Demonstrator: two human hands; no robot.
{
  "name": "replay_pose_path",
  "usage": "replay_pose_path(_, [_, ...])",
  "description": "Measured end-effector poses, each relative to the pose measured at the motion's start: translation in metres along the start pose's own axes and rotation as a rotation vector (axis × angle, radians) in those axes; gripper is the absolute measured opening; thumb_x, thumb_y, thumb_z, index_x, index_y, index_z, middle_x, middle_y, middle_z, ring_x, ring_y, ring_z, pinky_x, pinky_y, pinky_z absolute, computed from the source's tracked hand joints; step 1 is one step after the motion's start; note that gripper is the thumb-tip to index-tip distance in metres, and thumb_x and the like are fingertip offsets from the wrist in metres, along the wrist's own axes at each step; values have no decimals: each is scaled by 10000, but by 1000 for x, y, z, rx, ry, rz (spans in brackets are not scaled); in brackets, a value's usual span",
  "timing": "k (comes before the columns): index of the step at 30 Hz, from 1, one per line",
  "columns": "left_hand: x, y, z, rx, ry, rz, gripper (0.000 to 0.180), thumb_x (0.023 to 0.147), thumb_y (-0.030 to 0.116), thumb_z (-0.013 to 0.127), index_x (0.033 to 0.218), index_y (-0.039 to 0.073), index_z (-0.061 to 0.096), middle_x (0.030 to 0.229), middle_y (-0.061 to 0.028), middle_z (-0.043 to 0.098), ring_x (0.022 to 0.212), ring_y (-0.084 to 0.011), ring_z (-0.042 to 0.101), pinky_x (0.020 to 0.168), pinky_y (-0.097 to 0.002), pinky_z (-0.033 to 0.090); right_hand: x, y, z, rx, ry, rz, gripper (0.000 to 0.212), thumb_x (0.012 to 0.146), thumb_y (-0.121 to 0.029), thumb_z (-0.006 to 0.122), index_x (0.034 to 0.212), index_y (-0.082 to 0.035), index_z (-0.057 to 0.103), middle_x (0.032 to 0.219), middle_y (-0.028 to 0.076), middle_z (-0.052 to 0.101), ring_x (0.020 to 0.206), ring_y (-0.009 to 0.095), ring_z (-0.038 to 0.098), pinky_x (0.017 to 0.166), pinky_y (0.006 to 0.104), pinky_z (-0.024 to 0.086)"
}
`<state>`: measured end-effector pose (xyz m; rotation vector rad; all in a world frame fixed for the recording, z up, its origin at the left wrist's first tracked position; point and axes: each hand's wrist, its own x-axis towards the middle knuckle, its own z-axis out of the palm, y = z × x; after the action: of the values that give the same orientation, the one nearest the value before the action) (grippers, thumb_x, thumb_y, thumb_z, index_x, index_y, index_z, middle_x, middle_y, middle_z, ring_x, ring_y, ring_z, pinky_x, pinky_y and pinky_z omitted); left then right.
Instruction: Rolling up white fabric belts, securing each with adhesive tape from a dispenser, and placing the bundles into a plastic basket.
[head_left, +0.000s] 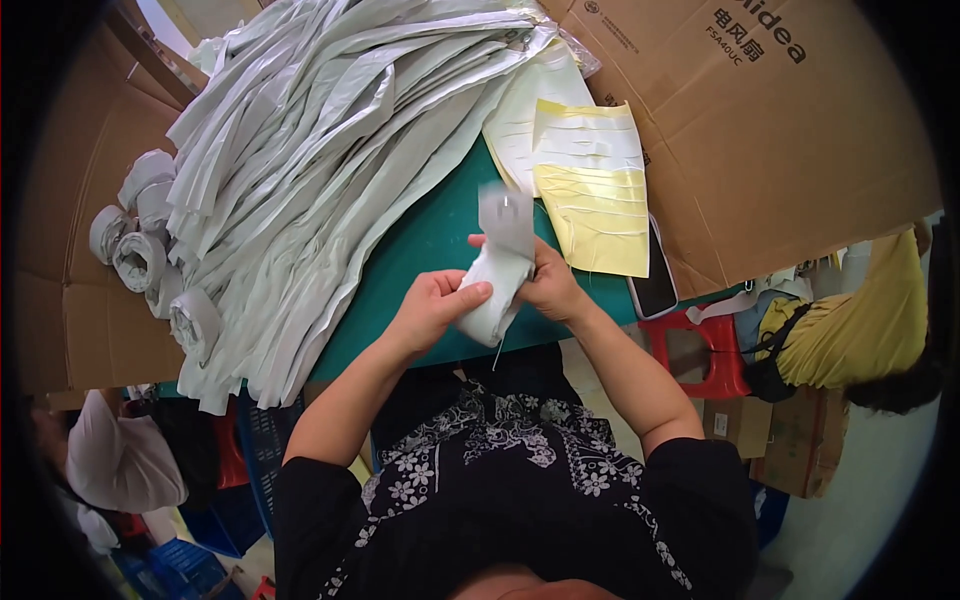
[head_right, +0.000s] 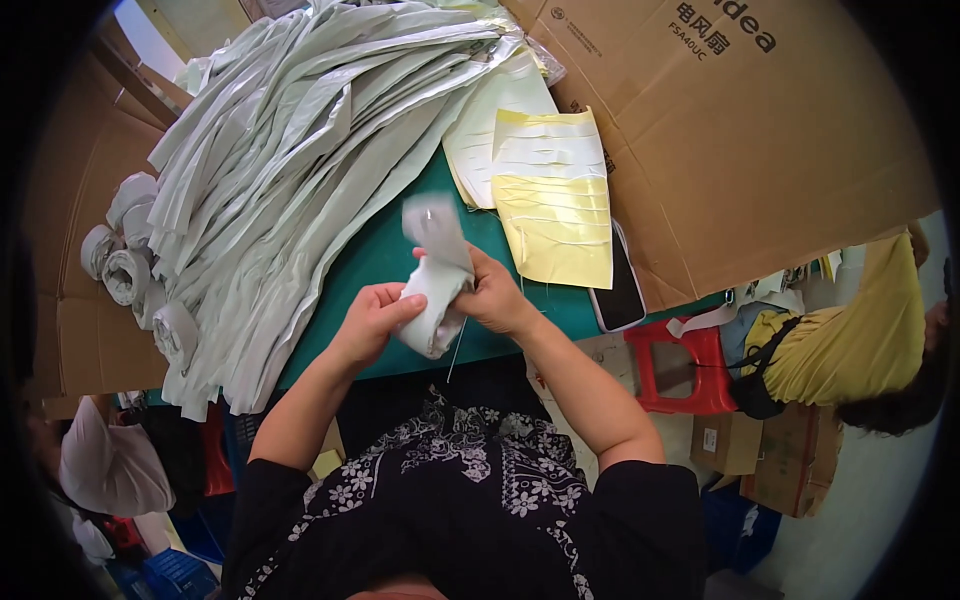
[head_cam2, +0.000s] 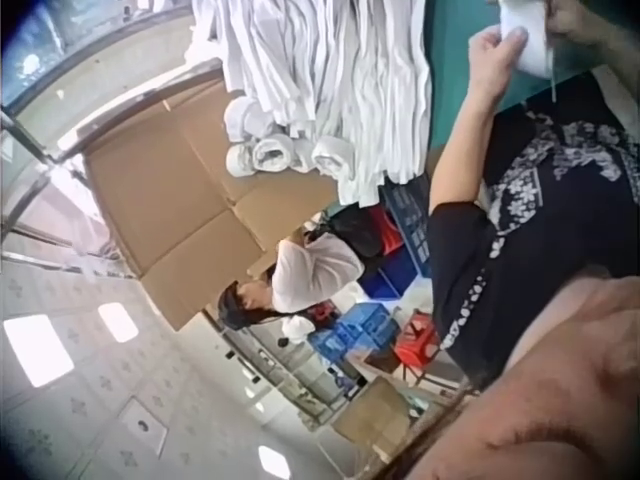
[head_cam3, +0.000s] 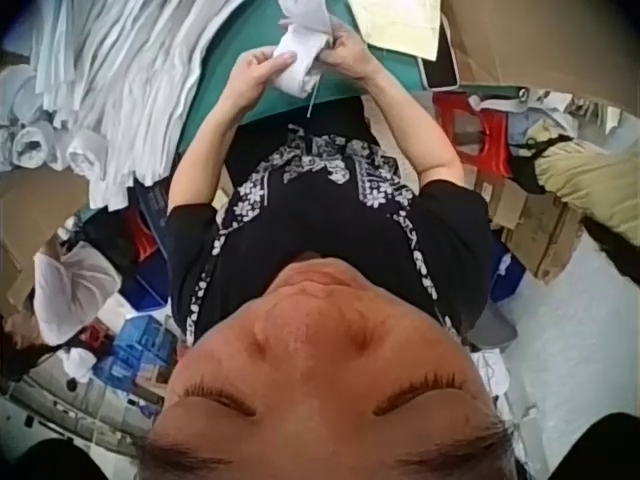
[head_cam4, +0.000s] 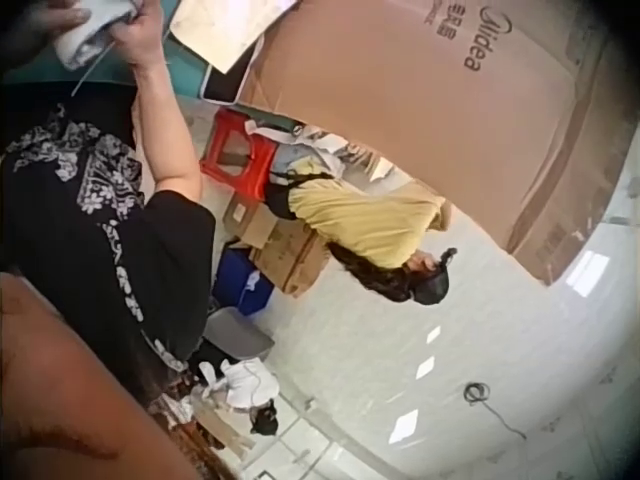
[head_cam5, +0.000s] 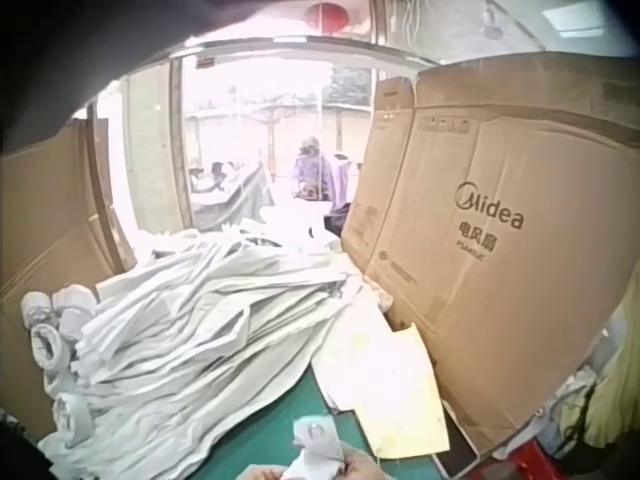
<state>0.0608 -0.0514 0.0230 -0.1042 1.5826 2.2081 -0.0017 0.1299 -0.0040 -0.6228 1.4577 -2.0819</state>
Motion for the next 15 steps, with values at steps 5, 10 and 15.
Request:
replay_pose_path(5, [-3, -26, -7, -12, -50, 140, 378, 912, 297, 487, 1044, -37, 604, 965, -66, 637, 868, -119, 586, 802, -263, 452, 13, -22, -13, -479, -252, -304, 349, 728, 61, 595, 1045, -77, 644, 1210, 155, 550, 1103, 265, 541, 915, 349, 438])
replay_pose_path(10, [-13, -6, 12, 256, -54, 54, 329, 855, 224, 575, 1103, 7, 581, 1018, -50, 605, 938, -108, 542, 843, -261, 421, 13, -38, -10, -904, -319, -494, 381, 701, 48, 616, 999, -180, 681, 1195, 133, 561, 1077, 307, 549, 905, 350, 446])
replay_pose_path(15, [-26, -14, 19, 426, 14, 228, 292, 800, 180, 660, 1039, 16, 616, 963, -57, 624, 880, -130, 573, 792, -283, 447, -10, -35, 7, -878, 125, -441, 530, 712, -3, 651, 1222, -66, 522, 1230, 126, 536, 1073, 260, 555, 921, 336, 435])
